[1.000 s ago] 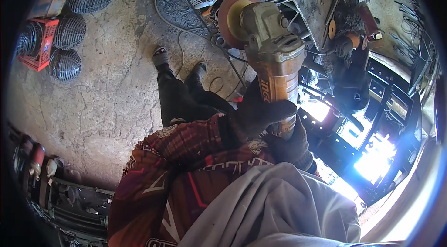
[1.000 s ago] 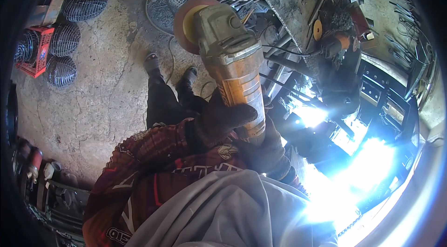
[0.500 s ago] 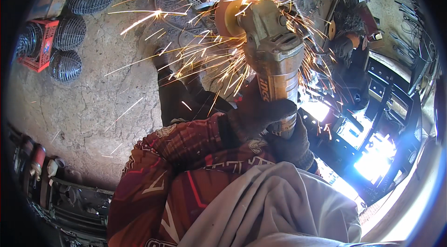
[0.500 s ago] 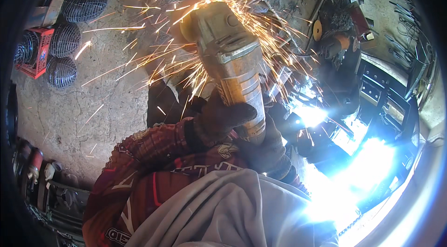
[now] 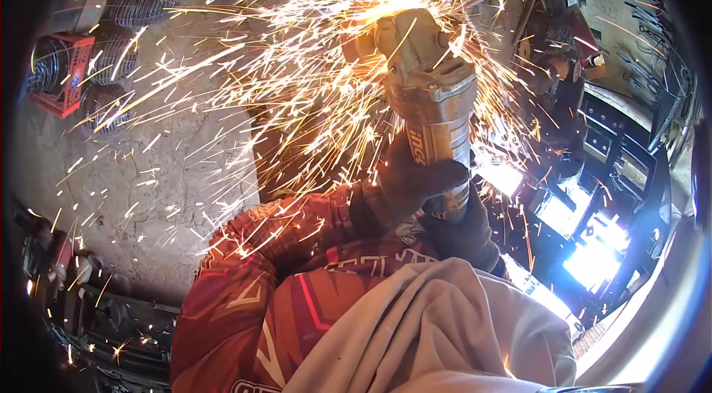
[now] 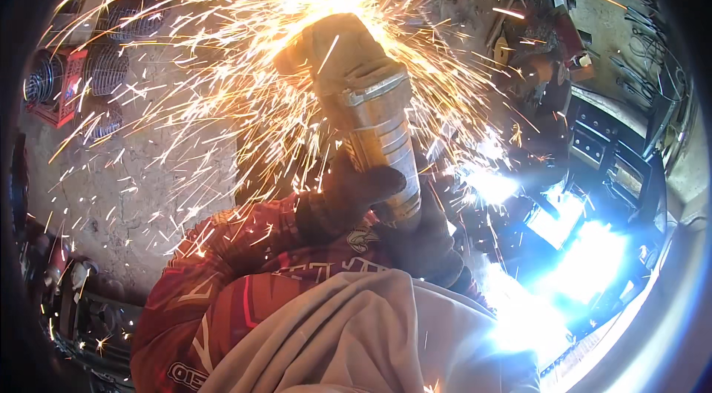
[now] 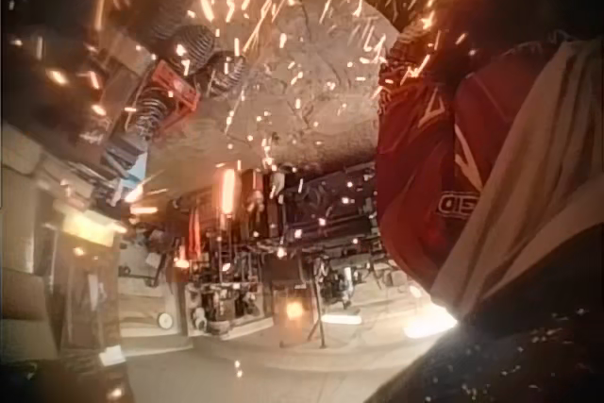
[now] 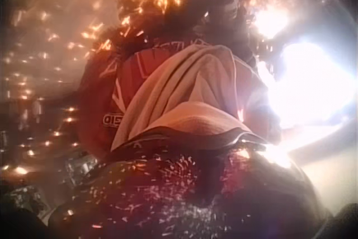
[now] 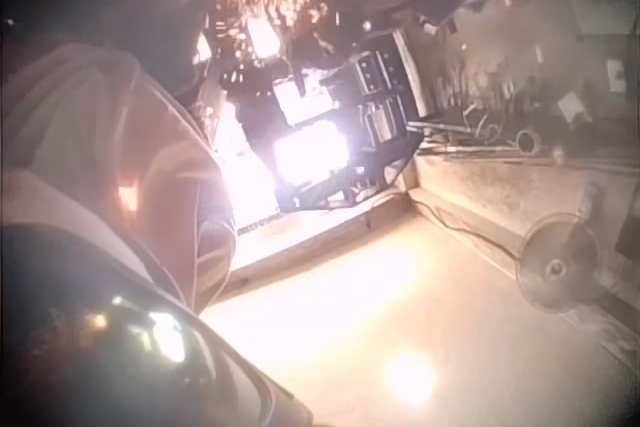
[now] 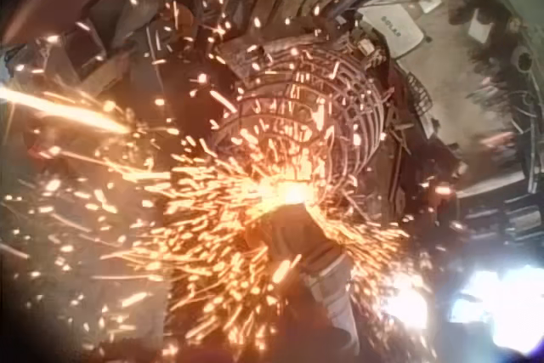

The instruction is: The person welds a metal rod onto a wire cage, uses a hammer to shape a metal part against the cage, and then uses a handheld angle grinder to grind the metal surface.

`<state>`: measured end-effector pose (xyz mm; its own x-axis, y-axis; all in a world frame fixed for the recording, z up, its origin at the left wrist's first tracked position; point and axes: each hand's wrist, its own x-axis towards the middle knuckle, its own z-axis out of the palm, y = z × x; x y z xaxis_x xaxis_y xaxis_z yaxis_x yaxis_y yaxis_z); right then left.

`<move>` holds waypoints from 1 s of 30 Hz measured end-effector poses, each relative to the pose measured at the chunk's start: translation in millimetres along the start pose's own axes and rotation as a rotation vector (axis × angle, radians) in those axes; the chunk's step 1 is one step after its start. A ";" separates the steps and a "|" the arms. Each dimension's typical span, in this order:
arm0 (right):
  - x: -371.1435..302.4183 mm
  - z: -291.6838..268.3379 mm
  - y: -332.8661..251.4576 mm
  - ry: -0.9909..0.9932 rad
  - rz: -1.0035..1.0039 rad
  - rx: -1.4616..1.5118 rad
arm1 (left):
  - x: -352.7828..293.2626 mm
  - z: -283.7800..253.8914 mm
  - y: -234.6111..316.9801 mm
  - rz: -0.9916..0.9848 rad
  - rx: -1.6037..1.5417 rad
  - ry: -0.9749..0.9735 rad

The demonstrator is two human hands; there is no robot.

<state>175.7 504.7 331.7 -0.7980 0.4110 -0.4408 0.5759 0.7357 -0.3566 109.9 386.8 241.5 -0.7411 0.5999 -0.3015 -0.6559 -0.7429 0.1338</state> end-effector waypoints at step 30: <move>-8.5 -10.3 8.6 0.003 0.056 -0.050 | 4.2 -2.1 -31.9 0.024 -0.018 -0.073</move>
<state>185.5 513.1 340.9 -0.7651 0.4541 -0.4566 0.6104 0.7374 -0.2894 128.0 412.4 234.0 -0.7652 0.6017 -0.2291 -0.6359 -0.7619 0.1230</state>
